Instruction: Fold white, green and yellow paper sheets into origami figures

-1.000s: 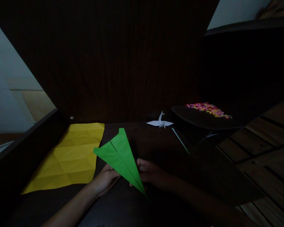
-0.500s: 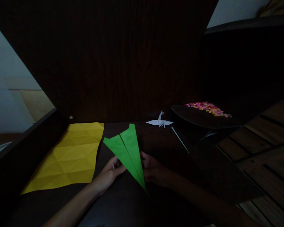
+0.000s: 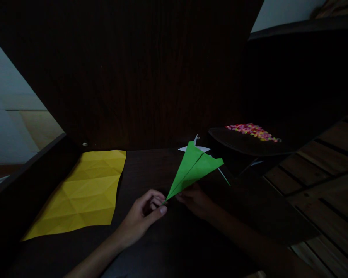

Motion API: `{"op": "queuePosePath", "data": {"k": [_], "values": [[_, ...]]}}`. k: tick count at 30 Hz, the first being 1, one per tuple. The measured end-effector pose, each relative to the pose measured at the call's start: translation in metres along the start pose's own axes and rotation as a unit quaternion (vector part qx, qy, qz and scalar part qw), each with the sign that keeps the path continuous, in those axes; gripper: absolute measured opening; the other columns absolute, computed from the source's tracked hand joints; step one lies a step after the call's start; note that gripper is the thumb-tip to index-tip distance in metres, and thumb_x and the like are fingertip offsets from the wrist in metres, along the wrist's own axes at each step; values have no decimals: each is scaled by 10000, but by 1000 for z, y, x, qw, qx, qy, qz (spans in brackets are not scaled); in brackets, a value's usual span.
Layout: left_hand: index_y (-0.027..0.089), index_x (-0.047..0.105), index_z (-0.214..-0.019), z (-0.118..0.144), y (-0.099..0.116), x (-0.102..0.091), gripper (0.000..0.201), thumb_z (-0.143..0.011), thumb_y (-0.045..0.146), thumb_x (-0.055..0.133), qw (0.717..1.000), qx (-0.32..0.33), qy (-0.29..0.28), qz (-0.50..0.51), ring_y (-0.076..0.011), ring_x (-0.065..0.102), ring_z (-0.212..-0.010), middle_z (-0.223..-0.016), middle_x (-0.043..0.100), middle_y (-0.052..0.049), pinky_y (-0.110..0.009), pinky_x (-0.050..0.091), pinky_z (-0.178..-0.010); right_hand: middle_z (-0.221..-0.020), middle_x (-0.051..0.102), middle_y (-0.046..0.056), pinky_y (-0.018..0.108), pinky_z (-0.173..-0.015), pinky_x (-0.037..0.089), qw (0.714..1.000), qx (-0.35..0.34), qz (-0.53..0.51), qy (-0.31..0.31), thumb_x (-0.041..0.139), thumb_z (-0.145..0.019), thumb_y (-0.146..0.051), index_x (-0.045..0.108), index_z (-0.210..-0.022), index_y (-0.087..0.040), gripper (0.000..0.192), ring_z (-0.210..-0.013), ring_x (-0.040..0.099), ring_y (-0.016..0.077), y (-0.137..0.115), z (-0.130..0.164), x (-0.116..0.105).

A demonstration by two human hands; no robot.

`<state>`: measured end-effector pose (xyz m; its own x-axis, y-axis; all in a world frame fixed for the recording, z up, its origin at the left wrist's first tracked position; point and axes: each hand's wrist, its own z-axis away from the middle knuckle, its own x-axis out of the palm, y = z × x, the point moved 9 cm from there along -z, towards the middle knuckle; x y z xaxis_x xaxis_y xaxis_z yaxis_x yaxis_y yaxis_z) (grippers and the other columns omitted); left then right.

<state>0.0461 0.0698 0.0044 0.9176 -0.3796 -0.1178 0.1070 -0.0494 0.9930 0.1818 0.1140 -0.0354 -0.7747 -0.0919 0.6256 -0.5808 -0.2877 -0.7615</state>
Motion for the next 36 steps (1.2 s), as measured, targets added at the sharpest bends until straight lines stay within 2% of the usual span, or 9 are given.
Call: {"op": "queuePosePath", "data": {"k": [5,8,11,18,22,28,36], "values": [[204,640,-976,7,20,-17,265,-735,260,733,971,117,116,-172,-184,590,-785,-908,656,-38,-294,459,-726,-583,534,-27,212,-414,277,1000,-7,13,24,757,-455,-86,607,-659,-181,270,-514,430,100,2,3,0],[202,671,-912,10,30,-20,197,-728,219,740,953,172,153,-197,-211,606,-843,-889,669,-50,-306,464,-752,-558,516,-24,228,-423,285,999,-5,32,7,757,-470,-126,599,-621,-171,223,-503,417,102,6,5,5],[204,700,-847,12,36,-23,124,-729,188,738,943,197,179,-201,-216,615,-819,-833,681,-51,-311,466,-744,-509,480,-32,245,-422,272,999,-8,48,-5,744,-480,-144,575,-582,-174,199,-471,382,101,11,5,8],[208,712,-823,18,49,-21,117,-733,136,734,926,254,187,-208,-200,619,-751,-772,695,-40,-304,471,-700,-485,441,-46,260,-435,259,995,-31,98,0,729,-518,-175,520,-553,-184,211,-451,341,96,12,4,4],[209,714,-813,19,51,-22,117,-729,131,736,924,257,195,-204,-206,625,-746,-759,699,-41,-313,475,-697,-477,425,-45,263,-449,262,992,-36,123,-1,725,-542,-191,484,-531,-190,241,-457,350,99,13,4,3],[205,698,-831,21,51,-21,129,-740,116,722,920,265,196,-213,-201,628,-743,-765,694,-37,-314,480,-695,-468,439,-49,253,-447,248,994,-26,108,21,718,-496,-158,500,-521,-186,221,-451,350,95,13,4,0],[195,681,-849,22,50,-21,121,-770,103,691,914,273,195,-231,-192,632,-748,-779,689,-39,-309,488,-698,-445,438,-48,248,-435,248,995,-34,94,8,708,-510,-129,504,-490,-178,211,-433,352,89,8,5,4]]}}
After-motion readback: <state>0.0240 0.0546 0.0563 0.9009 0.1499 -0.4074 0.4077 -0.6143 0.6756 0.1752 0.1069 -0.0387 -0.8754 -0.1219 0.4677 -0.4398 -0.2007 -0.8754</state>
